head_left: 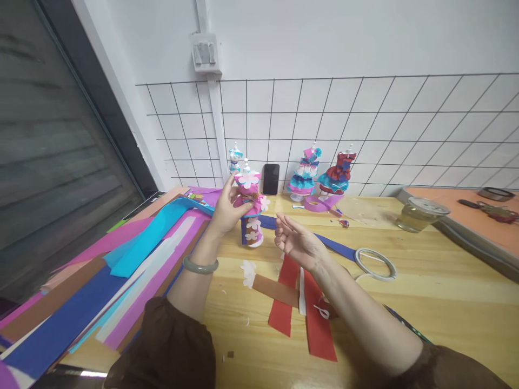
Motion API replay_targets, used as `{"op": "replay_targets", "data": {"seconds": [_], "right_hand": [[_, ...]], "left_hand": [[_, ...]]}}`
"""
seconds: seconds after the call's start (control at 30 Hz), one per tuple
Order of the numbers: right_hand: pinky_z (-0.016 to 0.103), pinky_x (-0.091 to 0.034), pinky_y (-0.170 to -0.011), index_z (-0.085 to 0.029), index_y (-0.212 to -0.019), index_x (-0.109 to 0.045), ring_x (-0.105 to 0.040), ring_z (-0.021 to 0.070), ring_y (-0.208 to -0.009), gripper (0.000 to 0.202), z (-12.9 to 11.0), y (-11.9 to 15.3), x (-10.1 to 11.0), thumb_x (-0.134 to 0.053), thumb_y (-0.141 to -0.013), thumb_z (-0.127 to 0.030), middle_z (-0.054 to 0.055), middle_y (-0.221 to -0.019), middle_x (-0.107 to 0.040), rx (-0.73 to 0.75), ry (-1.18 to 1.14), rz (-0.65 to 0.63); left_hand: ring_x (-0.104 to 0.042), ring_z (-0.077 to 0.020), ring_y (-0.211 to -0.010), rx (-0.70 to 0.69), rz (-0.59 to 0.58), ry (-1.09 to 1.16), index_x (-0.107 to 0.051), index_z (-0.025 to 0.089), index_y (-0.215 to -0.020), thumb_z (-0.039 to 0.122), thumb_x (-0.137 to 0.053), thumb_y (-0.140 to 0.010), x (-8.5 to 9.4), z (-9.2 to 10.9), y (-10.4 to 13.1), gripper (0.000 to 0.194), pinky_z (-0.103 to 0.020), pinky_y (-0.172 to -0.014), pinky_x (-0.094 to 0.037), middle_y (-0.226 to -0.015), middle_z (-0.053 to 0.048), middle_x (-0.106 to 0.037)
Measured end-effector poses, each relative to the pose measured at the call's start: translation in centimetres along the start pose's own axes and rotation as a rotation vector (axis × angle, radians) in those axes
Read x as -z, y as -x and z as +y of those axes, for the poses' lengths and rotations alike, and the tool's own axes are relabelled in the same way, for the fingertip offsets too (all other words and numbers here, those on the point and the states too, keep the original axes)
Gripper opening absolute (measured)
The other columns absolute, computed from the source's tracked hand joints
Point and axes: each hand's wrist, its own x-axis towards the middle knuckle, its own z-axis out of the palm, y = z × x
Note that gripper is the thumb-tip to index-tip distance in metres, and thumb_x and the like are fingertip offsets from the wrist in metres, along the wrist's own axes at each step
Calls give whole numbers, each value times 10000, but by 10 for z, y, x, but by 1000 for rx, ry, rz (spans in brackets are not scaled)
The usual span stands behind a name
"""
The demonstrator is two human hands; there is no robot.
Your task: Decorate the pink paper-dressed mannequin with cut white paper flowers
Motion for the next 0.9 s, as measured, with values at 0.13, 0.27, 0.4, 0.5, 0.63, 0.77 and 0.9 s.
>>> {"op": "replay_targets", "data": {"seconds": [0.13,0.27,0.4,0.5,0.63,0.77,0.9], "right_hand": [[183,-470,-505,-197,-854,-612,-549,59,-545,142,-1,-1,0,-653,-719,-175,-33,-704,-628,-5,-8,4],[177,-466,-497,-193,-854,-611,-533,55,-528,130,-1,-2,1,-632,-730,-158,-34,-683,-610,-8,-6,12],[172,-464,-492,-183,-861,-606,-526,52,-527,140,-1,-4,4,-632,-728,-149,-32,-680,-605,-3,-4,8],[171,-460,-488,-183,-867,-602,-516,48,-515,138,-1,-4,6,-619,-736,-142,-35,-672,-600,-6,-13,4],[168,-457,-486,-195,-869,-603,-509,46,-505,159,-1,-4,6,-631,-723,-137,-42,-661,-594,-6,-13,-14],[169,-454,-475,-203,-864,-603,-501,48,-496,157,-1,-4,6,-623,-726,-130,-42,-661,-590,-1,-11,-19],[160,-448,-472,-191,-873,-603,-498,42,-496,160,-1,-5,7,-620,-728,-124,-40,-659,-583,6,-11,-22]], "left_hand": [[-569,-206,-999,-31,41,-49,-200,212,-1377,154,-672,-666,4,-7,-1,855,-386,-931,-416,-1072,-95,-584],[-587,-196,-968,2,38,-38,-172,196,-1383,140,-664,-666,3,-16,0,872,-381,-924,-422,-1029,-85,-595],[-581,-204,-984,78,21,-40,-177,170,-1380,148,-663,-667,1,-22,2,863,-378,-908,-434,-1091,-113,-574],[-554,-211,-1031,94,5,-84,-198,139,-1372,156,-669,-663,1,-22,2,852,-371,-930,-416,-1129,-132,-559],[-556,-210,-1024,92,-24,-77,-198,158,-1373,166,-662,-672,3,-18,3,841,-381,-934,-412,-1121,-118,-564],[-555,-212,-1024,94,-57,-54,-164,171,-1385,177,-656,-681,5,-18,3,858,-400,-937,-405,-1116,-114,-565],[-542,-219,-1046,85,-108,-57,-119,203,-1397,184,-658,-679,10,-21,3,898,-420,-944,-394,-1105,-102,-567]]}}
